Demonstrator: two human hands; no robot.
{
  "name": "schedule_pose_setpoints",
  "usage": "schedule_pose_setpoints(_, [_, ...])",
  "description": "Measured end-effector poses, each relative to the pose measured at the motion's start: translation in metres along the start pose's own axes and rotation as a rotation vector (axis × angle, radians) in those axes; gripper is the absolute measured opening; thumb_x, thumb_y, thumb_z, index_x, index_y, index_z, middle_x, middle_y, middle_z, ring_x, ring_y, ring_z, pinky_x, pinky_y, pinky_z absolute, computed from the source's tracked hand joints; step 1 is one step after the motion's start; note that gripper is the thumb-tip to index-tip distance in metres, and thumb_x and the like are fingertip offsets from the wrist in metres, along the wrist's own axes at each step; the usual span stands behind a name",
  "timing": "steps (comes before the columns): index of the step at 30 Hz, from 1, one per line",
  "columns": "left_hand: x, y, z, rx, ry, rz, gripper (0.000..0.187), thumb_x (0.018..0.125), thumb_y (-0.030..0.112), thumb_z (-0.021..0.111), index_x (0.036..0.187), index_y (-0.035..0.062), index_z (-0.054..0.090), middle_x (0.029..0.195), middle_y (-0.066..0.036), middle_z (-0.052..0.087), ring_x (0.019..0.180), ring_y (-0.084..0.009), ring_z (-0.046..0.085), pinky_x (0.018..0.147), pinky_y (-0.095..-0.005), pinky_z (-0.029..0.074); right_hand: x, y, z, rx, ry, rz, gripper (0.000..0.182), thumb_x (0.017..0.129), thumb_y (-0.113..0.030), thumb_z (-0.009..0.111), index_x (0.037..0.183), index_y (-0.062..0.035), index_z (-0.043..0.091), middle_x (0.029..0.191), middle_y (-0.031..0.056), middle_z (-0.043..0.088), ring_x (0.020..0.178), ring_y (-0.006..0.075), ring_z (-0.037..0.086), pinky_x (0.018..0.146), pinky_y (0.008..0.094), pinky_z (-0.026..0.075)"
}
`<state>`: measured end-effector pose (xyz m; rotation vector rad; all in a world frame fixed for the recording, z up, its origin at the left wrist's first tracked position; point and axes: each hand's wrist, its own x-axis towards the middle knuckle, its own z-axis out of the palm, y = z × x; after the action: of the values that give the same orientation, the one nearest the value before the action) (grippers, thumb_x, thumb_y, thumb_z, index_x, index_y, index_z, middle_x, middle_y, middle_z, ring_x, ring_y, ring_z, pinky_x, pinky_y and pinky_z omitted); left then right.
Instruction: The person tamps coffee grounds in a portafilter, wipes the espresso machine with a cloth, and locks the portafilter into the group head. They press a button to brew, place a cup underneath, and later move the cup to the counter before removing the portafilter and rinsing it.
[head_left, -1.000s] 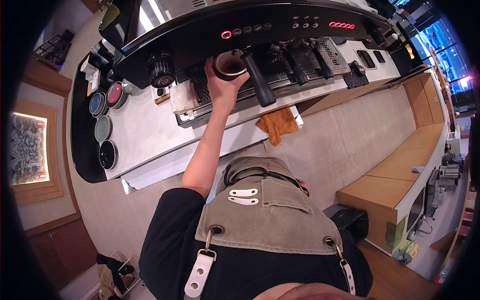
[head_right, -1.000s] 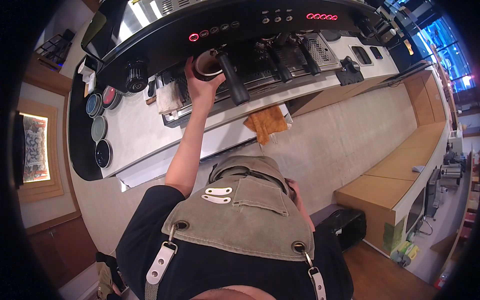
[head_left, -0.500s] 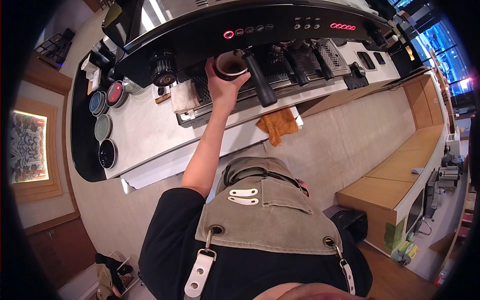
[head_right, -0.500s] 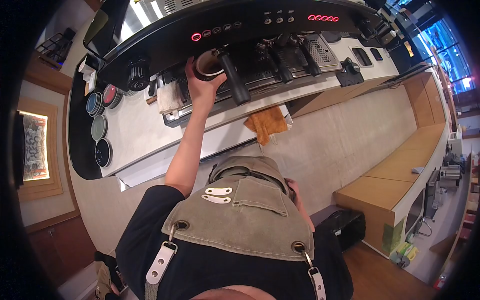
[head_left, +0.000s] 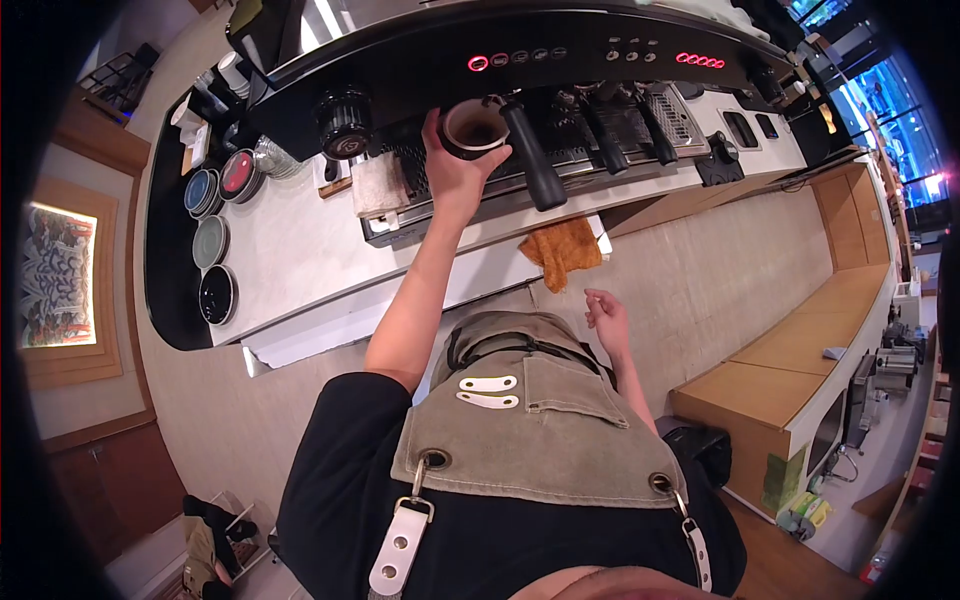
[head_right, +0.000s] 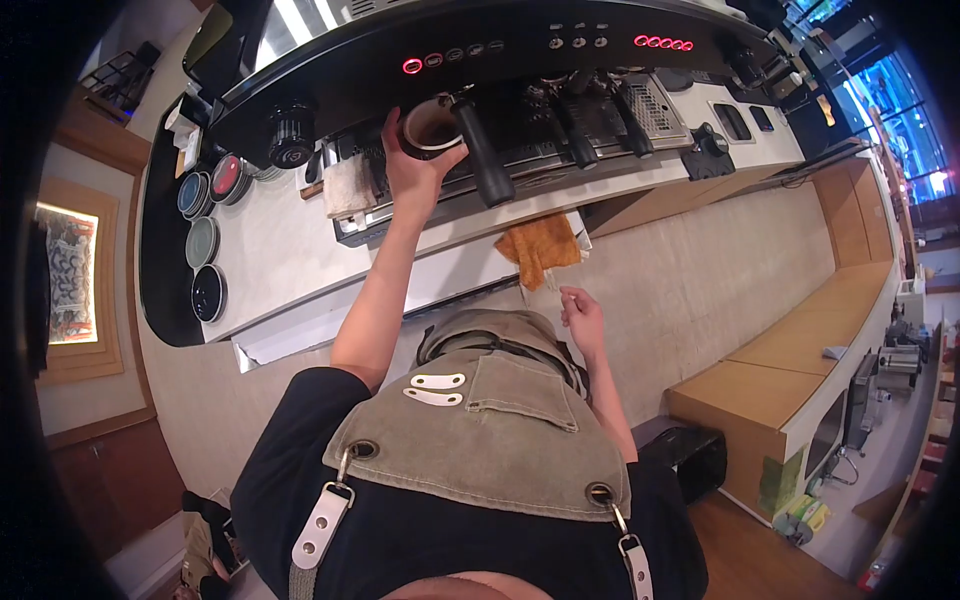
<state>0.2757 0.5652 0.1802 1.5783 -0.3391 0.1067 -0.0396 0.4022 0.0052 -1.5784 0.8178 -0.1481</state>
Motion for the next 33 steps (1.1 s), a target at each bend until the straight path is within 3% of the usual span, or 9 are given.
schedule_pose_setpoints(9, [-0.017,0.005,-0.029,0.063,-0.029,0.030,0.110,0.064,0.015,0.092,0.148,-0.0010,0.025,0.132,-0.015,0.054,0.121,-0.0249,0.057,0.106,-0.0355,0.044,0.003,0.031,0.006,-0.001,-0.070,-0.057,0.027,0.099,-0.019,0.058,0.116,0.0008,0.065,0.085,0.0058,0.067,0.078,0.0133,0.064,0.074,0.0261,0.052])
schedule_pose_setpoints(15, [-0.037,0.006,-0.058,0.115,-0.046,0.021,0.111,0.064,0.014,0.092,0.149,-0.0014,0.023,0.139,-0.016,0.045,0.130,-0.0246,0.048,0.108,-0.0369,0.043,-0.019,0.023,0.002,-0.320,-0.173,0.019,0.022,0.097,-0.015,0.059,0.109,0.0002,0.068,0.078,0.0075,0.068,0.070,0.0107,0.062,0.067,0.0274,0.051])
schedule_pose_setpoints(18, [-0.050,0.011,-0.068,0.017,0.007,0.020,0.110,0.063,0.012,0.091,0.150,0.0000,0.025,0.137,-0.017,0.050,0.126,-0.0269,0.052,0.108,-0.0367,0.042,-0.028,-0.085,0.012,-0.521,-0.047,-0.170,0.017,0.095,-0.011,0.060,0.104,-0.0004,0.070,0.074,0.0076,0.068,0.065,0.0094,0.059,0.064,0.0268,0.049])
schedule_pose_setpoints(24, [-0.067,0.029,-0.088,-0.015,0.015,0.044,0.111,0.064,0.008,0.091,0.151,0.0028,0.023,0.142,-0.016,0.045,0.128,-0.0251,0.050,0.110,-0.0375,0.042,-0.011,-0.271,0.022,-0.265,0.268,-1.048,0.019,0.084,0.007,0.069,0.102,-0.0003,0.070,0.092,0.0066,0.070,0.074,0.0105,0.060,0.066,0.0237,0.049])
schedule_pose_setpoints(28, [-0.076,0.037,-0.097,-0.053,0.018,-0.004,0.111,0.064,0.005,0.091,0.151,0.0032,0.023,0.142,-0.017,0.045,0.129,-0.0260,0.050,0.109,-0.0378,0.042,0.018,-0.379,0.065,-0.401,0.284,-1.660,0.033,0.078,0.008,0.074,0.109,-0.0021,0.069,0.109,0.0115,0.070,0.085,0.0225,0.068,0.074,0.0322,0.054])
schedule_pose_setpoints(29, [-0.079,0.040,-0.099,-0.039,0.021,-0.012,0.111,0.064,0.005,0.091,0.151,0.0035,0.022,0.142,-0.018,0.044,0.130,-0.0267,0.049,0.111,-0.0382,0.041,0.028,-0.396,0.075,-0.477,0.312,-1.720,0.030,0.083,0.004,0.070,0.112,-0.0045,0.068,0.116,0.0108,0.069,0.093,0.0237,0.068,0.079,0.0331,0.054])
schedule_pose_setpoints(31, [-0.087,0.042,-0.104,-0.036,0.030,-0.017,0.111,0.064,0.004,0.090,0.152,0.0037,0.021,0.143,-0.019,0.043,0.131,-0.0268,0.048,0.111,-0.0384,0.040,0.022,-0.423,0.090,-0.666,0.269,-1.747,0.043,0.085,-0.007,0.071,0.127,-0.0058,0.060,0.133,0.0138,0.059,0.119,0.0300,0.057,0.099,0.0397,0.045])
schedule_pose_setpoints(32, [-0.091,0.042,-0.107,-0.033,0.036,-0.019,0.111,0.064,0.003,0.090,0.152,0.0038,0.021,0.143,-0.019,0.042,0.131,-0.0269,0.047,0.112,-0.0386,0.039,0.015,-0.434,0.096,-0.778,0.200,-1.710,0.061,0.083,-0.013,0.076,0.139,-0.0048,0.052,0.143,0.0175,0.051,0.136,0.0351,0.046,0.113,0.0453,0.037])
schedule_pose_setpoints(33, [-0.095,0.042,-0.109,-0.046,0.034,-0.026,0.111,0.065,0.002,0.089,0.152,0.0043,0.020,0.143,-0.019,0.042,0.132,-0.0270,0.047,0.112,-0.0388,0.038,0.012,-0.442,0.101,-0.810,0.183,-1.656,0.061,0.081,-0.011,0.077,0.137,-0.0026,0.053,0.139,0.0186,0.055,0.134,0.0347,0.048,0.112,0.0448,0.038])
